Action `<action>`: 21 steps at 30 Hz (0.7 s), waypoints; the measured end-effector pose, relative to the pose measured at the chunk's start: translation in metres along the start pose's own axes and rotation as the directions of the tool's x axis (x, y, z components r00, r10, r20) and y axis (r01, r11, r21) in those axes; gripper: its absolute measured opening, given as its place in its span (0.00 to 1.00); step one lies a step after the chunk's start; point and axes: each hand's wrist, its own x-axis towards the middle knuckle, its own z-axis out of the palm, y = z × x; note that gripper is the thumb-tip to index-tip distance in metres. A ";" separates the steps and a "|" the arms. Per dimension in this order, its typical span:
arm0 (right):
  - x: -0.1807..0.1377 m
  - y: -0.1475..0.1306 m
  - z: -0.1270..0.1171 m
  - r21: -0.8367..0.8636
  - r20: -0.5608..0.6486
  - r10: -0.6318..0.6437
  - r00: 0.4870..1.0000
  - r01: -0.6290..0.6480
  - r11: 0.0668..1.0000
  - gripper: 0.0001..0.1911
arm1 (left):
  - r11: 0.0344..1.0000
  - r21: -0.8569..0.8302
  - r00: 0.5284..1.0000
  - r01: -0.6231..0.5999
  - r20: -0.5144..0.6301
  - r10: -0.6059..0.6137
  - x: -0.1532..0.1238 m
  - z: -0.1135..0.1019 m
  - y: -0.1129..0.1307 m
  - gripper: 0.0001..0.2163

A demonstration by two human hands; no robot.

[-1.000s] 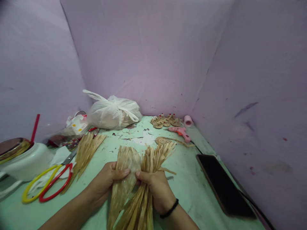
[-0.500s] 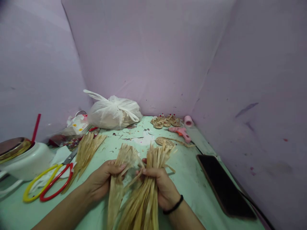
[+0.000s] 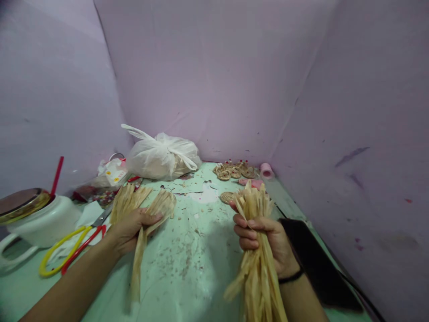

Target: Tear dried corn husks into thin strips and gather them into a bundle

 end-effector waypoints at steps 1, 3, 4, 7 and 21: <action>0.000 0.001 0.000 -0.005 0.000 -0.005 1.000 0.005 1.000 0.22 | 1.000 0.000 1.000 -0.009 -0.006 0.009 0.000 0.000 0.000 0.06; 0.004 0.010 0.003 -0.026 -0.074 -0.013 0.997 0.011 1.000 0.22 | 1.000 -0.017 0.999 0.011 0.030 -0.011 -0.002 0.004 -0.003 0.06; 0.007 0.019 0.005 -0.041 -0.140 -0.016 0.990 0.010 0.999 0.21 | 0.999 -0.020 0.997 0.029 0.067 -0.027 -0.004 0.008 -0.007 0.05; 0.018 0.052 0.010 -0.131 -0.282 0.025 0.959 -0.064 0.989 0.17 | 1.000 0.013 0.982 0.013 0.187 -0.015 -0.013 0.024 -0.022 0.08; 0.020 0.087 0.026 -0.489 -0.257 -0.178 0.950 0.031 0.872 0.08 | 0.968 0.204 0.953 -0.149 0.290 0.086 -0.029 0.049 -0.047 0.09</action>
